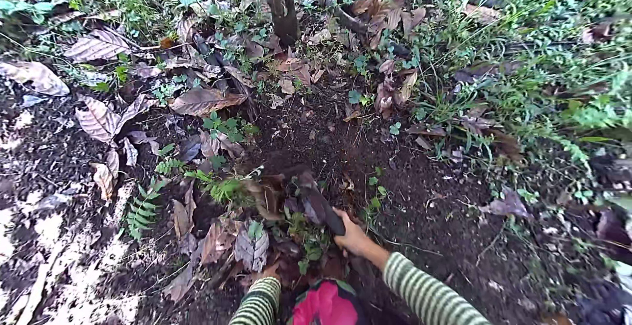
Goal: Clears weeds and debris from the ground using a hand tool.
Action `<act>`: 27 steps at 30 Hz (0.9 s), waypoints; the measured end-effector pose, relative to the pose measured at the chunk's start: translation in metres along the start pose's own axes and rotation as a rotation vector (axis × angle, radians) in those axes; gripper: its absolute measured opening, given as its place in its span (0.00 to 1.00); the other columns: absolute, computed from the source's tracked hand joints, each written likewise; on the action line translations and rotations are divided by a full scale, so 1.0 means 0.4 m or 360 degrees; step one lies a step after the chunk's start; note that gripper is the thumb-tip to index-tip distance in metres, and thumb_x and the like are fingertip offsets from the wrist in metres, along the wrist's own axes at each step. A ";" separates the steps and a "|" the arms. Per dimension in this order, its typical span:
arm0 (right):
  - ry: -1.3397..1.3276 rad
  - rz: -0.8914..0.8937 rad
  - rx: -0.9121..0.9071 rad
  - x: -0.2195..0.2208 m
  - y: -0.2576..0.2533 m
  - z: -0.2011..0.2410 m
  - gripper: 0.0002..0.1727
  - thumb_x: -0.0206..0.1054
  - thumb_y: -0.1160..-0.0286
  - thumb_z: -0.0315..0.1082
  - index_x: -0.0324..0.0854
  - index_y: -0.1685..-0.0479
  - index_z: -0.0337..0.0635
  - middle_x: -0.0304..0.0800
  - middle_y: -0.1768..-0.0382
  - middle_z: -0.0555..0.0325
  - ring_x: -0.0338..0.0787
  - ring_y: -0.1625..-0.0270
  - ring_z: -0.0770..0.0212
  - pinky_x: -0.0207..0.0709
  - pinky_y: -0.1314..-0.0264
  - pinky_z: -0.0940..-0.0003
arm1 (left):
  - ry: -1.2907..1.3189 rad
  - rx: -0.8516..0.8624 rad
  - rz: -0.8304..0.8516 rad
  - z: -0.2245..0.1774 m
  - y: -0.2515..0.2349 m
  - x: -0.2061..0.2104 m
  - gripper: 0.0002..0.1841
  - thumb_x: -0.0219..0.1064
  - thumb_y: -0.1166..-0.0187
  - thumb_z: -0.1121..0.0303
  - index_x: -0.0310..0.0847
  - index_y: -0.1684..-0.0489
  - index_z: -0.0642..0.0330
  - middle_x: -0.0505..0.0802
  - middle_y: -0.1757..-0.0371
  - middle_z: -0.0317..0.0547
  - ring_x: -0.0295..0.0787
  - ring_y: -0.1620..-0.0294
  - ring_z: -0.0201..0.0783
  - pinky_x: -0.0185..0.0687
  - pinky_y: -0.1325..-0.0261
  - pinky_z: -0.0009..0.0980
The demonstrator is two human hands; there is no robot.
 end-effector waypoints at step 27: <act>0.0951 -0.0671 -0.0081 -0.299 0.353 0.022 0.33 0.63 0.19 0.39 0.63 0.14 0.47 0.91 0.47 0.34 0.92 0.43 0.33 0.83 0.42 0.32 | 0.0396 0.0076 -0.0621 0.166 0.335 0.116 0.23 0.61 0.13 0.60 0.77 0.21 0.56 0.82 0.23 0.66 0.80 0.24 0.66 0.72 0.24 0.68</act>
Point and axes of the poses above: each hand's wrist, its own y-axis away from the middle knuckle, its own x-axis out of the palm, z = x × y, the point moved 3 cm from there along -y, towards the middle knuckle
